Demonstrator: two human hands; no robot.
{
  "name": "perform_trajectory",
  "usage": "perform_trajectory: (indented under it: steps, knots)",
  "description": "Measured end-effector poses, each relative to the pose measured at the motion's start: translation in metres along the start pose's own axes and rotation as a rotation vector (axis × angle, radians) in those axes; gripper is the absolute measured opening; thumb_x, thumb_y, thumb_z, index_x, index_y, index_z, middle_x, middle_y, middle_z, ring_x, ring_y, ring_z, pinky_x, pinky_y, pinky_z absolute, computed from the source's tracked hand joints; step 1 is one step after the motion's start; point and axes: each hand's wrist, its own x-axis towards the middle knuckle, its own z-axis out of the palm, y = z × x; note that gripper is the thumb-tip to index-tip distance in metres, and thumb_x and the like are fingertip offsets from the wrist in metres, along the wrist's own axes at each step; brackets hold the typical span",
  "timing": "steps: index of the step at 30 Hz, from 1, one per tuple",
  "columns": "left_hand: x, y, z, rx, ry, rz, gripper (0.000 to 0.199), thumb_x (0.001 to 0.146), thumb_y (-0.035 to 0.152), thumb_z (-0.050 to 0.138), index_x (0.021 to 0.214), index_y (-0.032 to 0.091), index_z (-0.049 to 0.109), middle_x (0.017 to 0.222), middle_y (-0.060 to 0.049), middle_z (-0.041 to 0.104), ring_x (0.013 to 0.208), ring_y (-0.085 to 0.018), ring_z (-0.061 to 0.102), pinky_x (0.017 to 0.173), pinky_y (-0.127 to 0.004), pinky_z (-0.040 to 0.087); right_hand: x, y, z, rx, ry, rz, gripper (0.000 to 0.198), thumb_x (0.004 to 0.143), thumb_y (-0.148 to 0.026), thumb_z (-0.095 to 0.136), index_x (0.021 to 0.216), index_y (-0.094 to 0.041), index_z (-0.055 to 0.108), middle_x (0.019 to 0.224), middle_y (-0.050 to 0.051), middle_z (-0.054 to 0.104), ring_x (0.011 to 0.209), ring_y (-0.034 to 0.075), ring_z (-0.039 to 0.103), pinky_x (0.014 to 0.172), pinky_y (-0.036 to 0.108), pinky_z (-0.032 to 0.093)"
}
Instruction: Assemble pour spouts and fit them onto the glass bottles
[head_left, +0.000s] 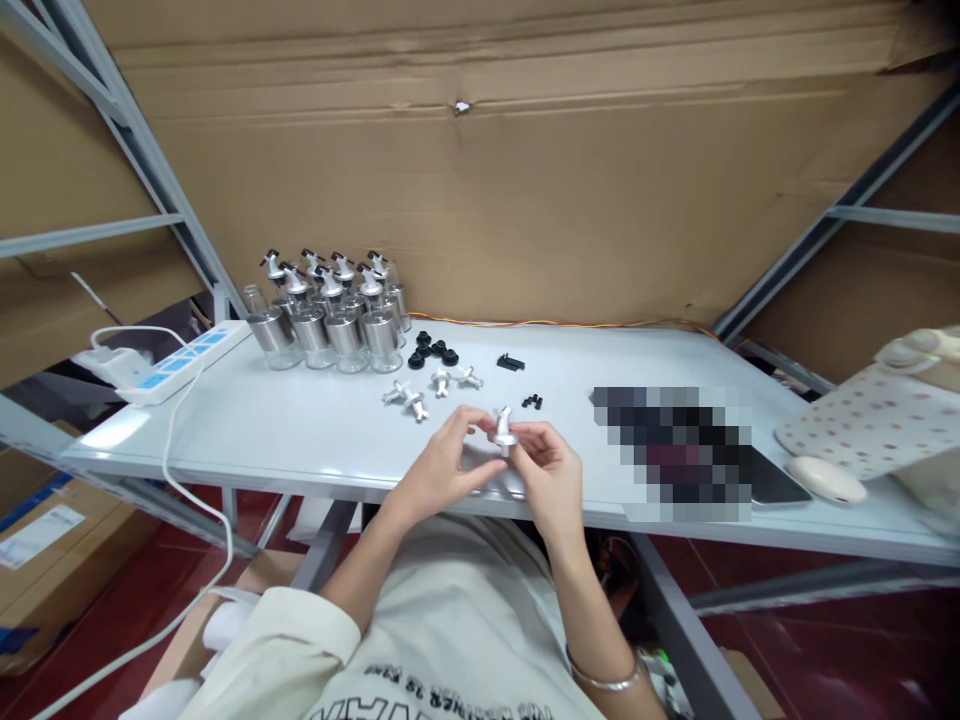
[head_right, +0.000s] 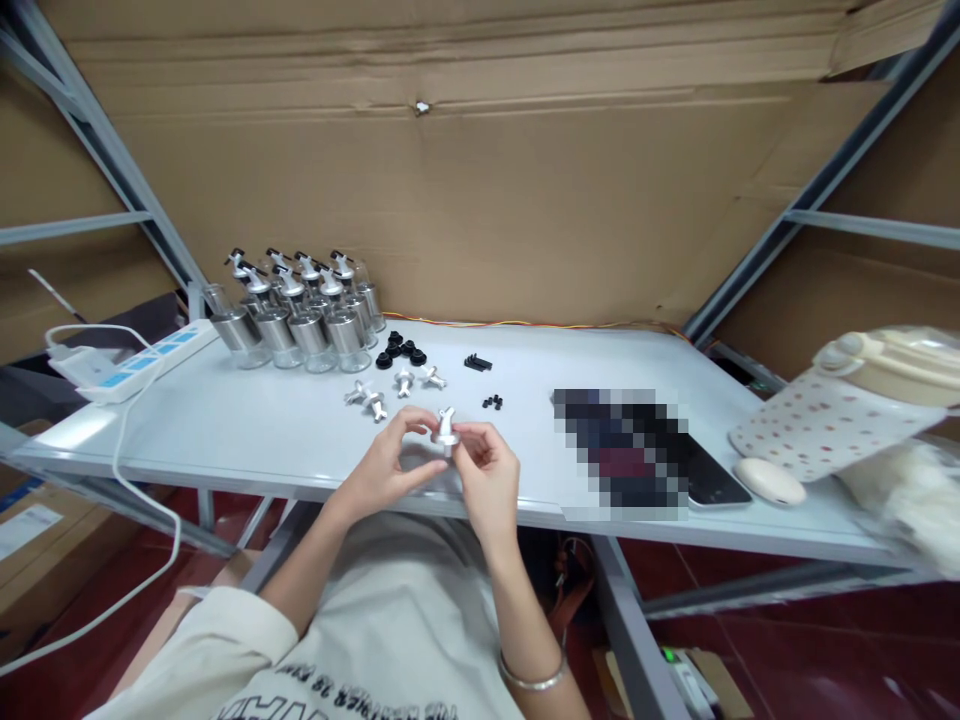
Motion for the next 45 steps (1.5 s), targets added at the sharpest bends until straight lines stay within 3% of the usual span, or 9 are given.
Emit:
perform_trajectory:
  steps: [4,15,19,23,27,33,37,40,45]
  knots:
    - [0.0,0.001,-0.002,0.041,-0.061,0.083,0.033,0.082,0.021,0.063,0.113,0.023,0.051,0.112,-0.006,0.053,0.109,-0.018,0.053,0.096,-0.032,0.044,-0.003,-0.001,0.002,-0.08,0.019,-0.044,0.01,0.073,-0.026,0.063,0.08,-0.019,0.062,0.078,0.004,0.071,0.078,0.019,0.068,0.074,0.032,0.053]
    - [0.001,0.001,-0.004,-0.039,-0.089,0.0,0.026,0.088,0.022,0.055,0.114,0.023,0.058,0.105,-0.005,0.053,0.102,-0.018,0.054,0.088,-0.03,0.046,-0.008,0.007,-0.003,-0.336,0.006,-0.216,0.016,0.083,-0.024,0.051,0.089,-0.018,0.064,0.091,0.007,0.069,0.088,0.02,0.064,0.079,0.034,0.05]
    - [0.0,-0.001,-0.004,-0.003,-0.139,-0.055,0.026,0.088,0.023,0.056,0.113,0.022,0.058,0.103,-0.004,0.054,0.098,-0.016,0.056,0.09,-0.031,0.045,0.012,0.009,-0.019,-0.704,0.107,-0.288,0.032,0.085,-0.021,0.04,0.107,-0.014,0.062,0.095,0.012,0.066,0.091,0.025,0.058,0.081,0.04,0.047]
    - [0.0,-0.002,-0.003,-0.003,-0.169,-0.059,0.028,0.087,0.022,0.057,0.115,0.023,0.057,0.107,-0.004,0.056,0.101,-0.016,0.056,0.093,-0.031,0.044,0.032,0.011,-0.039,-1.188,0.056,-0.299,0.044,0.087,-0.021,0.041,0.127,-0.01,0.054,0.092,0.016,0.061,0.089,0.029,0.051,0.083,0.045,0.042]
    - [0.0,-0.001,-0.003,0.014,-0.195,-0.069,0.028,0.088,0.023,0.056,0.115,0.023,0.056,0.105,-0.004,0.056,0.095,-0.015,0.057,0.088,-0.03,0.046,0.032,0.009,-0.042,-1.399,0.003,-0.26,0.041,0.088,-0.03,0.046,0.124,-0.014,0.058,0.099,0.018,0.059,0.093,0.032,0.05,0.077,0.043,0.04]
    - [0.0,0.001,-0.003,0.009,-0.194,-0.064,0.027,0.088,0.022,0.056,0.115,0.023,0.056,0.105,-0.004,0.056,0.093,-0.014,0.057,0.088,-0.029,0.045,0.032,0.007,-0.037,-1.426,0.009,-0.237,0.047,0.088,-0.035,0.049,0.129,-0.014,0.052,0.1,0.016,0.059,0.093,0.031,0.05,0.076,0.04,0.039]
    - [0.0,0.002,-0.003,0.021,-0.21,-0.063,0.028,0.088,0.021,0.056,0.115,0.022,0.056,0.107,-0.004,0.056,0.094,-0.014,0.057,0.089,-0.029,0.045,0.033,0.007,-0.039,-1.392,0.003,-0.208,0.03,0.086,-0.036,0.051,0.106,-0.017,0.063,0.097,0.013,0.059,0.093,0.03,0.051,0.075,0.039,0.038]
    - [0.001,0.002,-0.003,0.024,-0.22,-0.061,0.028,0.088,0.022,0.056,0.116,0.023,0.056,0.108,-0.004,0.056,0.095,-0.014,0.057,0.091,-0.03,0.045,0.032,0.01,-0.042,-1.304,0.021,-0.212,0.021,0.084,-0.036,0.053,0.091,-0.018,0.061,0.09,0.01,0.059,0.09,0.029,0.052,0.077,0.039,0.04]
    - [0.0,0.003,-0.004,0.03,-0.227,-0.063,0.028,0.088,0.022,0.056,0.115,0.022,0.056,0.109,-0.004,0.056,0.094,-0.014,0.057,0.091,-0.03,0.045,0.035,0.022,-0.049,-1.192,0.166,-0.29,0.036,0.08,-0.027,0.052,0.111,-0.009,0.056,0.094,0.014,0.055,0.089,0.028,0.051,0.083,0.041,0.042]
